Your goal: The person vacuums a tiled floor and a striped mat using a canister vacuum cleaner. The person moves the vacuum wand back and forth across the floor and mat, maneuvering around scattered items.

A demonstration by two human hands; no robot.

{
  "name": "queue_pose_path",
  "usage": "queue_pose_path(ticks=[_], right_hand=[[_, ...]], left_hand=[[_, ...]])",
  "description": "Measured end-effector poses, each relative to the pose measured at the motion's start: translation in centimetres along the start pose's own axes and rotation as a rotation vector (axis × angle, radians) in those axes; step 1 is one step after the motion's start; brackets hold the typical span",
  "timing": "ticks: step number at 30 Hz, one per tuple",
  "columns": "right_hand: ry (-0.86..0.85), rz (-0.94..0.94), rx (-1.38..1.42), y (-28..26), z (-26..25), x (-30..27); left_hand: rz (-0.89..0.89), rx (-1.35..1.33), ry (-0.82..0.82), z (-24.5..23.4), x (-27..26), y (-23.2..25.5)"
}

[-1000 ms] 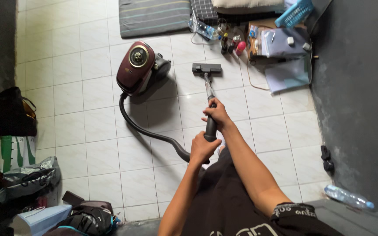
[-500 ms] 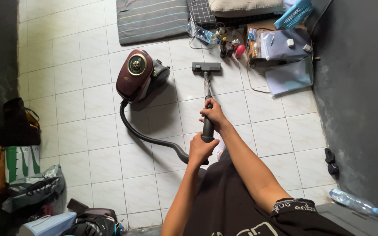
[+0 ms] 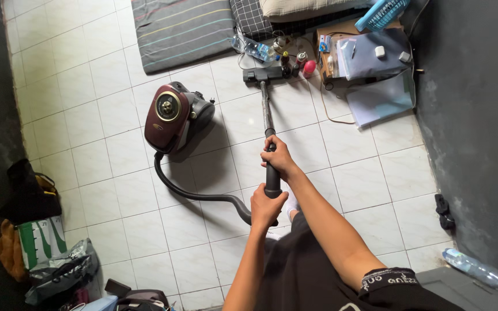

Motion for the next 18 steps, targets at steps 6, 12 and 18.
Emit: queue_pose_path(ticks=[6, 12, 18], right_hand=[[-0.020, -0.048, 0.011, -1.1, -0.9, 2.5], [0.023, 0.006, 0.027, -0.9, -0.6, 0.7], [0.012, -0.012, 0.045, 3.2, 0.7, -3.3]], left_hand=[[0.014, 0.060, 0.046, 0.5, 2.0, 1.6], [0.024, 0.052, -0.016, 0.3, 0.9, 0.6], [0.053, 0.028, -0.027, -0.3, -3.3, -3.9]])
Point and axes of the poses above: each hand's wrist, its own x-axis towards the middle knuckle, its own z-axis out of the palm, y = z × x, the point moved 4 cm from there along x, towards the middle knuckle, and after that the axes turned 15 degrees about x, right-handed, at the moved point
